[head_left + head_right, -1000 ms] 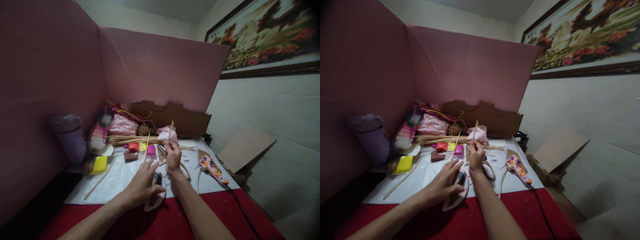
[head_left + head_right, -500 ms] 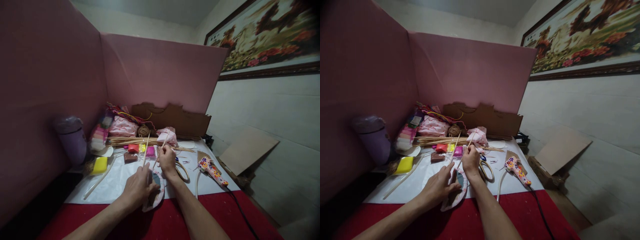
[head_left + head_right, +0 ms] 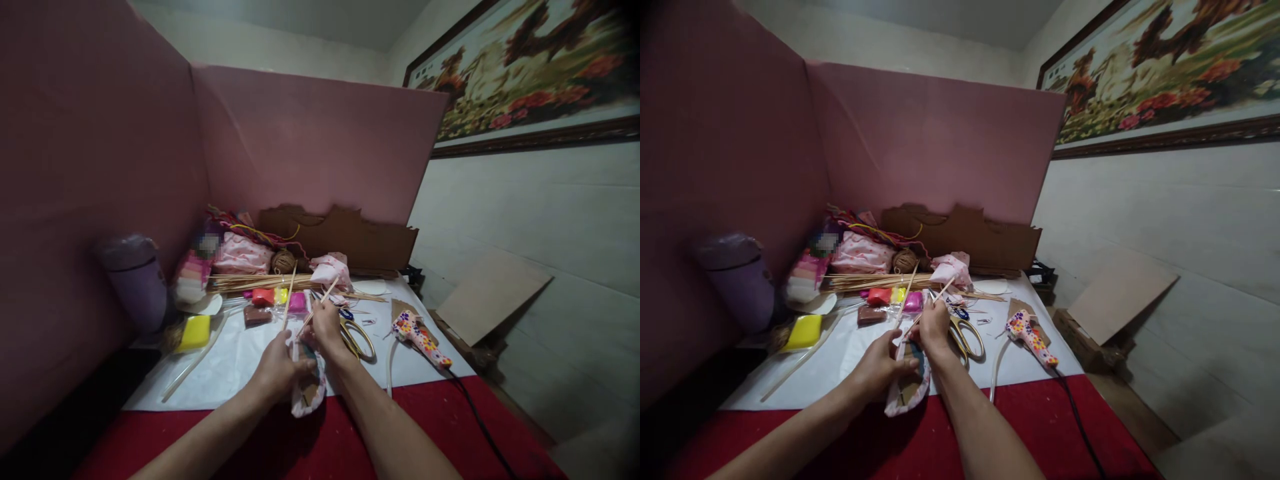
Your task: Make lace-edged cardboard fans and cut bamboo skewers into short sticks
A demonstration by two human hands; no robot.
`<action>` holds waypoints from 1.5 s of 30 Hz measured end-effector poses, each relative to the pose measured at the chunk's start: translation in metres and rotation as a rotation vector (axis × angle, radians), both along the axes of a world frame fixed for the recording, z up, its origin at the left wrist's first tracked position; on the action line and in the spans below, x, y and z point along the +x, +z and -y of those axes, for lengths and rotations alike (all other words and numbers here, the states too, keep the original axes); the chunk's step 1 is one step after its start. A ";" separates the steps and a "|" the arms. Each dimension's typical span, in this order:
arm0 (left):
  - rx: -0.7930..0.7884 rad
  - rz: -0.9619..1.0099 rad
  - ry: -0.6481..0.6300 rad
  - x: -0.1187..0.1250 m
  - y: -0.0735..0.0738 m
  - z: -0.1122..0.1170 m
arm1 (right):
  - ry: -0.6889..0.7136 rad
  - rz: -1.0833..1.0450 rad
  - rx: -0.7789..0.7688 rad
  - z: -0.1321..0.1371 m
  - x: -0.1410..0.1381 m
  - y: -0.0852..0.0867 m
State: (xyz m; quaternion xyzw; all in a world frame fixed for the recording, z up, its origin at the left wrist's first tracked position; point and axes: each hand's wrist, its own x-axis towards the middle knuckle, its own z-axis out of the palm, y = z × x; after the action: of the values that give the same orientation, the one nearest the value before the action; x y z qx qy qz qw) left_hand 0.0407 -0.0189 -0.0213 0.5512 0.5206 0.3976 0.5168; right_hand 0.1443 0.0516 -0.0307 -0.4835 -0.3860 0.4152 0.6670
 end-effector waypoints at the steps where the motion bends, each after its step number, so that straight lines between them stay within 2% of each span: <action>1: -0.058 0.114 -0.007 0.001 0.001 -0.002 | 0.025 -0.033 -0.041 0.002 0.000 0.004; 3: -0.144 0.265 -0.004 -0.001 0.007 -0.005 | 0.089 -0.125 -0.086 0.006 0.001 0.015; 6: -0.150 0.462 0.055 -0.009 0.021 -0.006 | 0.139 -0.232 0.008 0.011 0.004 0.030; 11: -0.053 0.562 0.063 -0.023 0.036 -0.004 | 0.029 -0.205 0.128 0.016 0.010 0.042; 16: -0.030 0.606 0.018 -0.020 0.034 -0.002 | 0.060 -0.112 0.164 0.019 0.011 0.041; 21: -0.051 0.634 -0.020 -0.019 0.031 0.000 | 0.042 -0.057 0.100 0.017 0.010 0.035; 35: -0.062 0.701 0.043 -0.017 0.025 -0.003 | 0.103 -0.112 0.108 0.021 0.001 0.034; 45: -0.084 0.708 0.088 -0.016 0.031 -0.001 | 0.118 -0.076 0.149 0.023 -0.002 0.030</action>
State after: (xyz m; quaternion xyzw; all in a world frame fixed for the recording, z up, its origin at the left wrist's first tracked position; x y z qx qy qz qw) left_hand 0.0249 -0.0179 0.0092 0.3346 0.3484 0.5642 0.6696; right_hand 0.1425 0.0291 -0.0011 -0.3929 -0.4180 0.4420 0.6896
